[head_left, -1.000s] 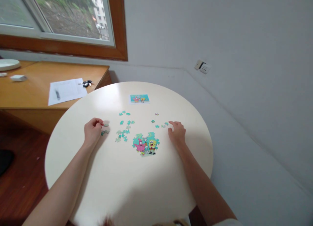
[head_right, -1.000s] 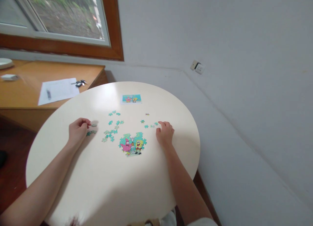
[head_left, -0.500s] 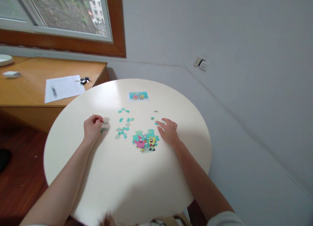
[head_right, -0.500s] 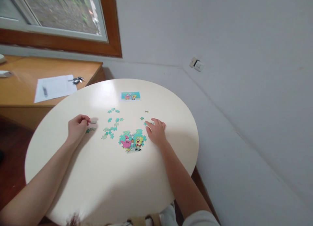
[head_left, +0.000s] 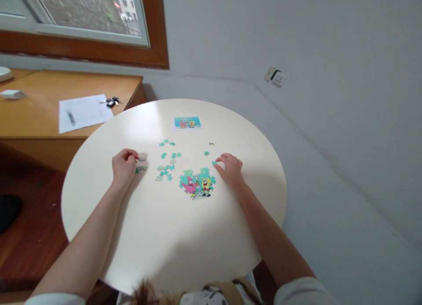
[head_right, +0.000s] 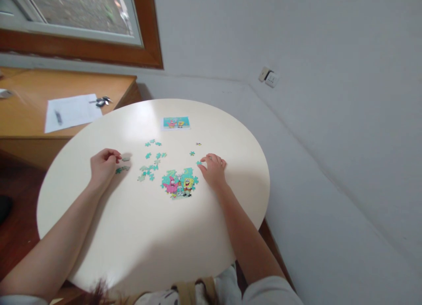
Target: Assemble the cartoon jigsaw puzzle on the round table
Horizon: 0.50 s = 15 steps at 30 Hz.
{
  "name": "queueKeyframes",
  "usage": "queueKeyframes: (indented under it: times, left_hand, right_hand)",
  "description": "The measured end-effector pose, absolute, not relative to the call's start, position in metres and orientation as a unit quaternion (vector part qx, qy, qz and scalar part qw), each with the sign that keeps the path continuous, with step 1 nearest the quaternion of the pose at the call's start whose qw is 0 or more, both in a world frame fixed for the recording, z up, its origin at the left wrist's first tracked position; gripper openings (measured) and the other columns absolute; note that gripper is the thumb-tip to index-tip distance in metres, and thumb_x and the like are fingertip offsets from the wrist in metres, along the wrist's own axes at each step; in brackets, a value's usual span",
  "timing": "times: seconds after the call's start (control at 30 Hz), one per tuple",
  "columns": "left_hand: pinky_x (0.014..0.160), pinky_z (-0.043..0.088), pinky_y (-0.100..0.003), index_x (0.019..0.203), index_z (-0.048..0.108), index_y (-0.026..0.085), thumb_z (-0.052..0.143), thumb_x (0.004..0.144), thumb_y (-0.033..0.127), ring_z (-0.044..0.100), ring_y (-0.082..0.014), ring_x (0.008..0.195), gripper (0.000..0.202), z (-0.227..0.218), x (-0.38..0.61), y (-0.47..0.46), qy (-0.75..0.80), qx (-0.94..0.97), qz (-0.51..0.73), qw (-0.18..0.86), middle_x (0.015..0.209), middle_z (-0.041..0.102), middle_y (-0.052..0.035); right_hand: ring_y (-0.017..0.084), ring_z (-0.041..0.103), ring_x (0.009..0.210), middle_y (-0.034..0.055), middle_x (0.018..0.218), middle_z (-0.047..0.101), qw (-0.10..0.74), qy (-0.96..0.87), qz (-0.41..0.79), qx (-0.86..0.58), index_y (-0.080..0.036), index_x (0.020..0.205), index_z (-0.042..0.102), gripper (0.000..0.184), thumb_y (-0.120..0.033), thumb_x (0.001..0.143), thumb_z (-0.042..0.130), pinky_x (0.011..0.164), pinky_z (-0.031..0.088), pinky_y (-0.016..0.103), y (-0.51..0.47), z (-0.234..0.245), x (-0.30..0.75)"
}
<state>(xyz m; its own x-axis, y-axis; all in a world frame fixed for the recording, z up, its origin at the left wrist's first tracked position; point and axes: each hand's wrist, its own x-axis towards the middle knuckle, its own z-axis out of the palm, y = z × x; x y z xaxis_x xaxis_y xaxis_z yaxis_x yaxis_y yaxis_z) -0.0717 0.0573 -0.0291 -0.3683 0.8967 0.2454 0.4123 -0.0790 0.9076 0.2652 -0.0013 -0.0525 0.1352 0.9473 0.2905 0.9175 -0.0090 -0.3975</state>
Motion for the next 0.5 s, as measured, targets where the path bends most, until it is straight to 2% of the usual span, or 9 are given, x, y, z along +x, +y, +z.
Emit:
queueKeyframes:
  times: [0.23, 0.5]
  left_hand:
    - [0.045, 0.035, -0.024, 0.06, 0.057, 0.021, 0.042, 0.053, 0.02, 0.047, -0.0131, 0.051, 0.016, -0.03, -0.073, 0.058, 0.64, 0.514, 0.523, 0.23, 0.057, 0.058, -0.0016]
    - [0.045, 0.036, -0.024, 0.06, 0.057, 0.022, 0.043, 0.054, 0.019, 0.049, -0.0134, 0.052, 0.015, -0.033, -0.075, 0.059, 0.641, 0.511, 0.524, 0.23, 0.057, 0.058, -0.0016]
  right_hand:
    - [0.023, 0.053, 0.11, 0.0066, 0.116, 0.064, 0.288, -0.648, 0.068, -0.702, -0.022, 0.089, 0.064, 0.009, -0.024, 0.081, 0.063, 0.096, 0.03, 0.039, -0.001, -0.05, 0.265]
    - [0.021, 0.059, 0.097, 0.0025, 0.089, 0.072, 0.313, -0.666, 0.11, -0.668, -0.021, 0.082, 0.062, 0.004, -0.019, 0.08, 0.06, 0.095, 0.031, 0.04, -0.005, -0.042, 0.263]
